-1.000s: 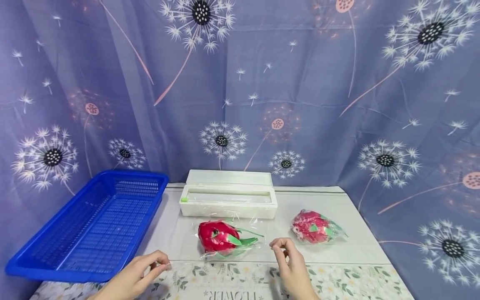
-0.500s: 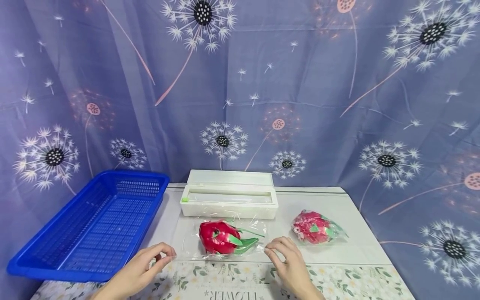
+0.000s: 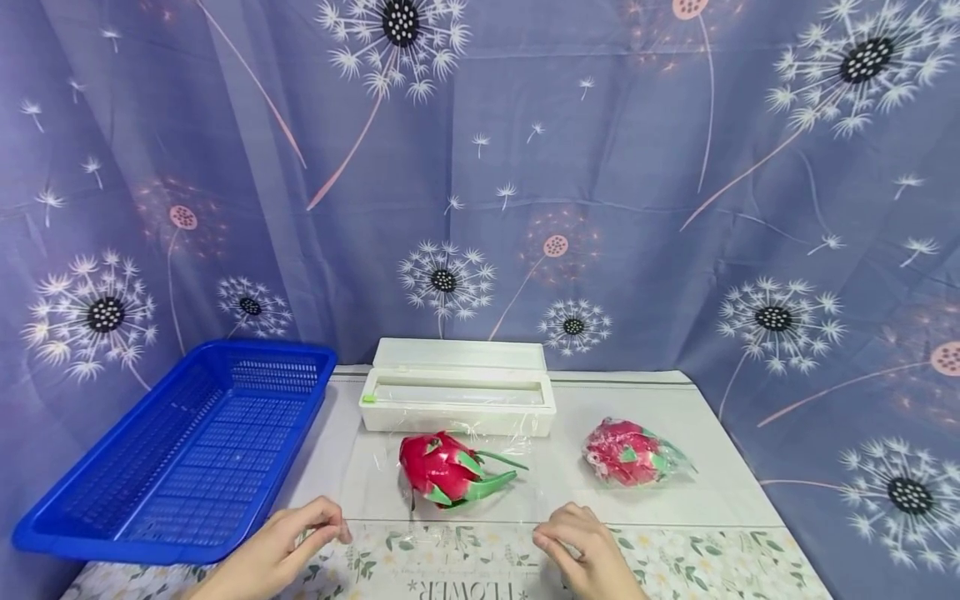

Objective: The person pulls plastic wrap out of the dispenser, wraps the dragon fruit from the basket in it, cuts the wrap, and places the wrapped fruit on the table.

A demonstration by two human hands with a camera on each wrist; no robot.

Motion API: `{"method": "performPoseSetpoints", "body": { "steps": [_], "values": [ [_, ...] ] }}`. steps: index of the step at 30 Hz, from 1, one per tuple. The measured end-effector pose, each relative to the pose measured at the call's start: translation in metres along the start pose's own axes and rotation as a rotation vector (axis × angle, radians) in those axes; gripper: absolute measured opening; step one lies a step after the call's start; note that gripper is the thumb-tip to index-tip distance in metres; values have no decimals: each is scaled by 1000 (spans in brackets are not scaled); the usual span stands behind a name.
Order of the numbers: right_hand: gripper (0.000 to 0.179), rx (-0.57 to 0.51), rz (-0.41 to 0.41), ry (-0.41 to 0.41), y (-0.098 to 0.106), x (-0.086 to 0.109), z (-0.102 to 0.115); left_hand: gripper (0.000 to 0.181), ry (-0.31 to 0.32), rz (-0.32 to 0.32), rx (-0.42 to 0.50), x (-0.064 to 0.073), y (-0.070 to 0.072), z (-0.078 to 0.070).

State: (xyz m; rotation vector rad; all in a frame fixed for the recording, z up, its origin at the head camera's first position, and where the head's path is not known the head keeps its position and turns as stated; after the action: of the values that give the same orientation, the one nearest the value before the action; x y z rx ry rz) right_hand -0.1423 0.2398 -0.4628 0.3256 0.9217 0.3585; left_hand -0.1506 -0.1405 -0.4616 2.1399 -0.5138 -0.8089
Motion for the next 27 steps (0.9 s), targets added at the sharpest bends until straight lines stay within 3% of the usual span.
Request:
{"method": "performPoseSetpoints", "body": {
  "steps": [4,7,11,19,27],
  "values": [
    [42,-33,37,-27,1,14,-8,16,-40,34,18,5,-1,-2],
    [43,-72,60,-74,3,18,-8,14,-35,92,54,8,-3,-2],
    [43,-98,77,-68,5,21,-5,11,-23,149,76,11,-7,-3],
    [42,-123,120,-98,4,24,-2,14,-153,123,49,14,-10,-9],
    [45,-156,75,-96,10,29,-1,17,-153,127,70,20,-4,-13]
  ]
}}
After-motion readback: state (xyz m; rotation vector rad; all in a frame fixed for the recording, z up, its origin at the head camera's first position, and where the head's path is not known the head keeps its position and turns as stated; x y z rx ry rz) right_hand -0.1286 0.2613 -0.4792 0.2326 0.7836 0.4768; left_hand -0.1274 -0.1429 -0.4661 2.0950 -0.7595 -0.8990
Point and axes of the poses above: each hand's wrist, its own x-axis away from the middle knuckle, its own y-axis out of the back of the hand, z = x × y, the point moved 4 cm from there along -x, towards the middle knuckle, and after that the axes turned 15 degrees about -x, right-handed, at the moved point
